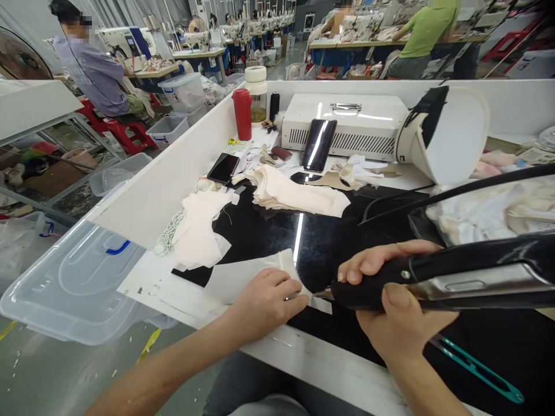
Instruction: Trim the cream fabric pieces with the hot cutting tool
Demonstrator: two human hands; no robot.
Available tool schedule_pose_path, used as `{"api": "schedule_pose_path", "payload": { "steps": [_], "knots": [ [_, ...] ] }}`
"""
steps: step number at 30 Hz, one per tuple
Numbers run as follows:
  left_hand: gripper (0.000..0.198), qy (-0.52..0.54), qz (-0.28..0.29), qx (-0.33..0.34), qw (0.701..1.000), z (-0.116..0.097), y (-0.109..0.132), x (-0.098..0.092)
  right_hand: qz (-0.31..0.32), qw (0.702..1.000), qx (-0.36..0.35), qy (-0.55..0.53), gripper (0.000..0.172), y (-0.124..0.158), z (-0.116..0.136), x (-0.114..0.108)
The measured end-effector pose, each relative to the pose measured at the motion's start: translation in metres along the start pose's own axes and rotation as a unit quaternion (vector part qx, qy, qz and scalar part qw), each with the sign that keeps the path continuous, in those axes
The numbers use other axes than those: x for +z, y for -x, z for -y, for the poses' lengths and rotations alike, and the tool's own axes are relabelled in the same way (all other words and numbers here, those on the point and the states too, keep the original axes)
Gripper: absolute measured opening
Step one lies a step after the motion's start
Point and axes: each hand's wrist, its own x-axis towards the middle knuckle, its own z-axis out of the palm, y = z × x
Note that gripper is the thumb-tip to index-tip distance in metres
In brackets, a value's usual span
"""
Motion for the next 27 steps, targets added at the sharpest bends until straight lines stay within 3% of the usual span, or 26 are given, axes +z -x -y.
{"api": "schedule_pose_path", "payload": {
  "steps": [12,21,27],
  "knots": [
    [0.022,-0.003,0.005,0.002,1.0,0.0,0.003,0.002,-0.041,0.999,0.005,0.01,0.043,-0.003,0.009,-0.004],
    [0.021,0.001,0.023,0.001,1.0,0.004,0.008,0.004,-0.028,0.999,0.007,0.029,0.036,0.0,0.009,-0.005],
    [0.019,0.012,0.018,0.003,1.0,0.005,0.008,0.002,-0.026,1.0,0.0,-0.015,0.039,0.004,0.012,-0.003]
  ]
}}
